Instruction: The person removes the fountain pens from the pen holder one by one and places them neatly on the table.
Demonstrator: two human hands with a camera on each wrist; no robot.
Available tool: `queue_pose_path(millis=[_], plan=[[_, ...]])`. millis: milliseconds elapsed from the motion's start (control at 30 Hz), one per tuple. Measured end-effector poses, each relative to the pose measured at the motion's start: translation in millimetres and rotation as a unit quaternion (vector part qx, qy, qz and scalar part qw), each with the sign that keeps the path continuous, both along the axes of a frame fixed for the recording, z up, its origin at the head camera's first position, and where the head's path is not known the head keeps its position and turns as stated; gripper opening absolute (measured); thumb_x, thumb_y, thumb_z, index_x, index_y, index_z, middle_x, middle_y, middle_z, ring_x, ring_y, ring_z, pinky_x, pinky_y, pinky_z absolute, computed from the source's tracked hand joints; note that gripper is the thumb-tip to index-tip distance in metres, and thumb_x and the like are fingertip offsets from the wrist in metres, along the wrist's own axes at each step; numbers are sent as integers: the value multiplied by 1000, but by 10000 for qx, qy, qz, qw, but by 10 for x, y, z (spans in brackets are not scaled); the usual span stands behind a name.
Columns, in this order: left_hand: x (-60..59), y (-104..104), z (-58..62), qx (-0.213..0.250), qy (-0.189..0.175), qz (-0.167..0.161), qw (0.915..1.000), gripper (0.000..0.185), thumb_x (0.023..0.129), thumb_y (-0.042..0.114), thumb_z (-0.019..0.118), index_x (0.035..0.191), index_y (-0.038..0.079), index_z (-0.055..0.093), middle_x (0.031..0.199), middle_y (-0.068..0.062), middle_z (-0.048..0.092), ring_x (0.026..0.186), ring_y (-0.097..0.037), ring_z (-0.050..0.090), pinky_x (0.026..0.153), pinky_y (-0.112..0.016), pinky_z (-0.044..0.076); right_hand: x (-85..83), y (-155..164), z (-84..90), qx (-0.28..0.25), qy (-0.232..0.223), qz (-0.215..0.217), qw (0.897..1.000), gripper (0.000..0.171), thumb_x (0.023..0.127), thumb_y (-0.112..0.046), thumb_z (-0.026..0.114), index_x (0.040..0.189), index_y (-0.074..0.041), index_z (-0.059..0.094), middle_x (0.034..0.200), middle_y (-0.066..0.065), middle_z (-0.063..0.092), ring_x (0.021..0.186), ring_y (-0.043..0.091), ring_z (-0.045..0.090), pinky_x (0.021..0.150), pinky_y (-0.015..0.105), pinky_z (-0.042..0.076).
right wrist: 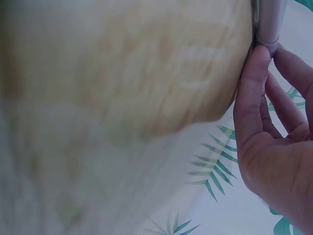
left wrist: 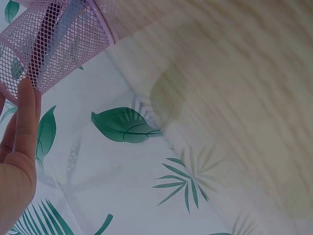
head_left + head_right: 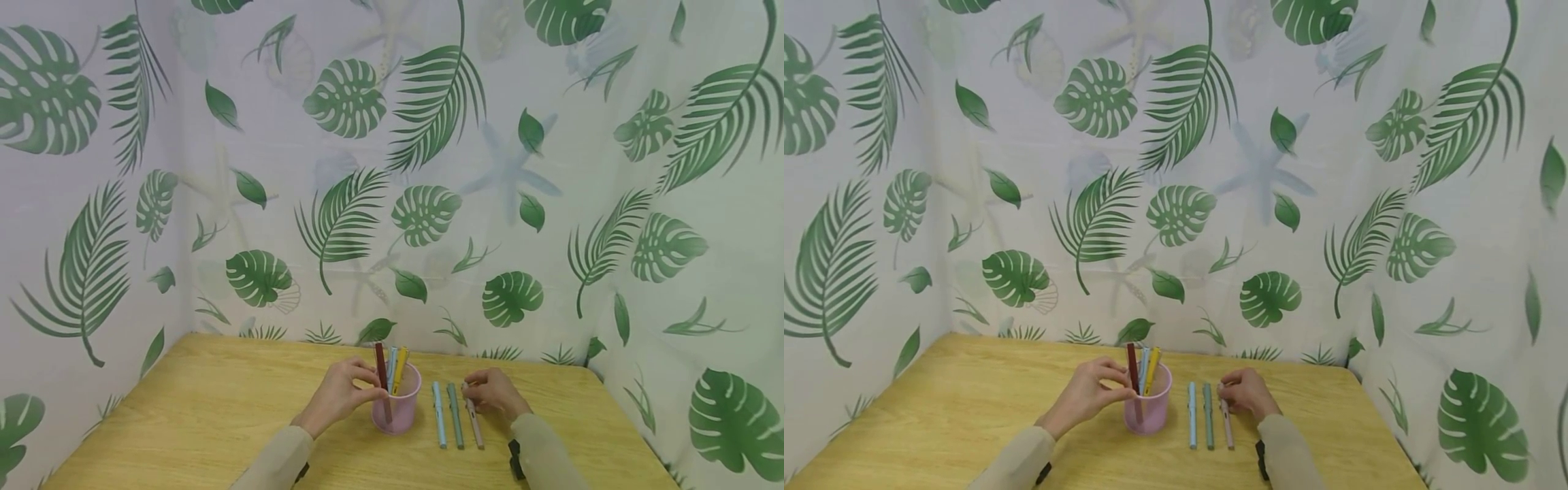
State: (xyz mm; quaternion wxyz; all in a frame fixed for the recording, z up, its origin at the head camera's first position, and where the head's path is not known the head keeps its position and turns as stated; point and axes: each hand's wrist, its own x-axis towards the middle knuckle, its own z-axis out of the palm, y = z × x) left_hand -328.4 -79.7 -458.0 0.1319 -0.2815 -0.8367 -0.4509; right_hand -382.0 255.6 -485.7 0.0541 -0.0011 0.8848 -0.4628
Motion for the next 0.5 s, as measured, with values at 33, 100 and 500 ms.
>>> queue_pose_path(millis=[33,100,500], plan=[[-1,-1,3,3,-3,-8,10000,13,81,28,81,81,15,78,95,1,66,96,-21,64,65,-16,57,-2,0,3,12,-4,-10,10000,34,87,-3,70,118,10,63,96,14,70,70,14,65,58,30,59],[-4,-2,4,-7,-27,-13,10000,13,81,28,81,81,15,78,95,2,66,97,-21,64,65,-15,57,-7,0,7,25,-18,-51,10000,34,87,-3,71,118,9,64,96,13,70,71,14,65,58,29,59],[-5,2,5,-128,9,38,9999,15,80,29,81,82,15,78,95,2,66,97,-21,64,66,-15,56,-1,19,8,-20,-125,-48,9999,35,88,-4,70,119,9,63,98,14,69,71,14,64,57,28,58]])
